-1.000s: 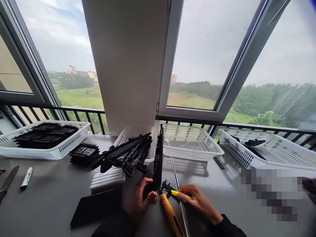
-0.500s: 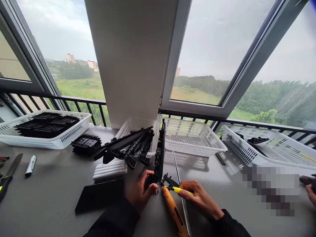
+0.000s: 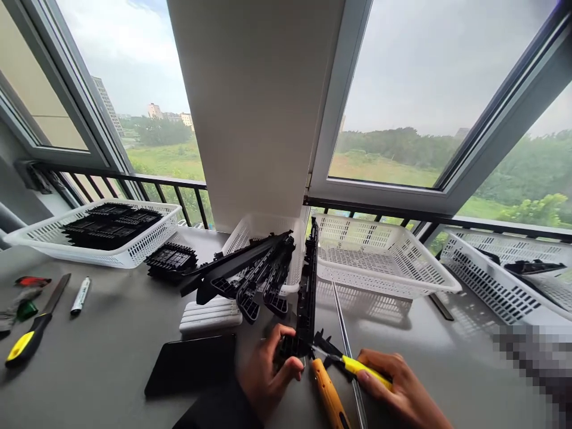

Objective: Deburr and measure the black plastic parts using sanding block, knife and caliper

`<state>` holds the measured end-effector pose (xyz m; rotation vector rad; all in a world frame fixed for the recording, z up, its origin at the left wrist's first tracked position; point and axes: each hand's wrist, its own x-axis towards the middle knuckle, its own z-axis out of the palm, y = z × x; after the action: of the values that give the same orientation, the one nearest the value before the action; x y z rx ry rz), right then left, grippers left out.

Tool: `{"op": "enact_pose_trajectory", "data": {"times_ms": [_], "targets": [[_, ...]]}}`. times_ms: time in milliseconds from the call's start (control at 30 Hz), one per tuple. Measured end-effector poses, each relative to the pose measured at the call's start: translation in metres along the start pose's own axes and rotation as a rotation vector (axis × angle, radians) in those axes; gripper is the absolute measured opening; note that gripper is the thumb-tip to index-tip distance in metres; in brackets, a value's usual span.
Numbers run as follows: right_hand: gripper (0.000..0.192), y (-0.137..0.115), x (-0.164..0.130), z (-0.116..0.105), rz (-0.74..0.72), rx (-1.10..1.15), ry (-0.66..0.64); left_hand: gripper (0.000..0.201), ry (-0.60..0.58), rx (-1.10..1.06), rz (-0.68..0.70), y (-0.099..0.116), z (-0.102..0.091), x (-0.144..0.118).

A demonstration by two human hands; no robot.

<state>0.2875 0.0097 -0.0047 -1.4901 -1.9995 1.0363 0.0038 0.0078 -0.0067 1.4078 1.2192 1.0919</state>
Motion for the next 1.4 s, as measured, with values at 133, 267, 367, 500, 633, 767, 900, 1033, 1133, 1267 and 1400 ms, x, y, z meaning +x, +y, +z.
{"op": "enact_pose_trajectory", "data": {"times_ms": [133,267,367,500,633,767,900,1033,1133,1267,1400], "targets": [[0.070,0.010,0.002,0.008,-0.006,-0.003,0.028,0.062,-0.032,-0.115,-0.025,0.000,0.001,0.001],[0.071,0.004,0.007,0.009,-0.003,-0.043,-0.019,0.061,-0.009,-0.243,-0.144,0.005,0.002,0.006],[0.072,-0.005,0.009,0.008,0.000,-0.044,-0.019,0.058,-0.023,-0.277,-0.189,0.008,0.001,0.010],[0.070,-0.013,0.009,0.007,-0.029,-0.011,-0.013,0.058,-0.029,-0.296,-0.225,0.010,-0.002,0.012],[0.069,-0.014,0.008,0.007,-0.035,0.002,0.027,0.062,-0.041,-0.305,-0.231,0.013,-0.005,0.012],[0.068,-0.015,0.008,0.010,-0.032,-0.031,0.022,0.065,-0.062,-0.308,-0.230,0.013,-0.005,0.015],[0.066,-0.016,0.005,0.014,-0.047,-0.061,0.014,0.068,-0.065,-0.308,-0.237,0.012,-0.006,0.018],[0.065,-0.010,0.004,0.015,-0.027,-0.062,-0.008,0.073,-0.076,-0.309,-0.234,0.010,-0.007,0.018],[0.064,-0.003,0.007,0.014,-0.001,-0.033,-0.015,0.075,-0.086,-0.311,-0.237,0.007,-0.006,0.017],[0.066,0.002,0.013,0.017,-0.033,0.038,0.014,0.080,-0.106,-0.326,-0.229,0.004,-0.005,0.017],[0.068,0.004,0.015,0.020,-0.050,0.055,-0.042,0.084,-0.110,-0.342,-0.225,0.004,-0.004,0.017]]}}
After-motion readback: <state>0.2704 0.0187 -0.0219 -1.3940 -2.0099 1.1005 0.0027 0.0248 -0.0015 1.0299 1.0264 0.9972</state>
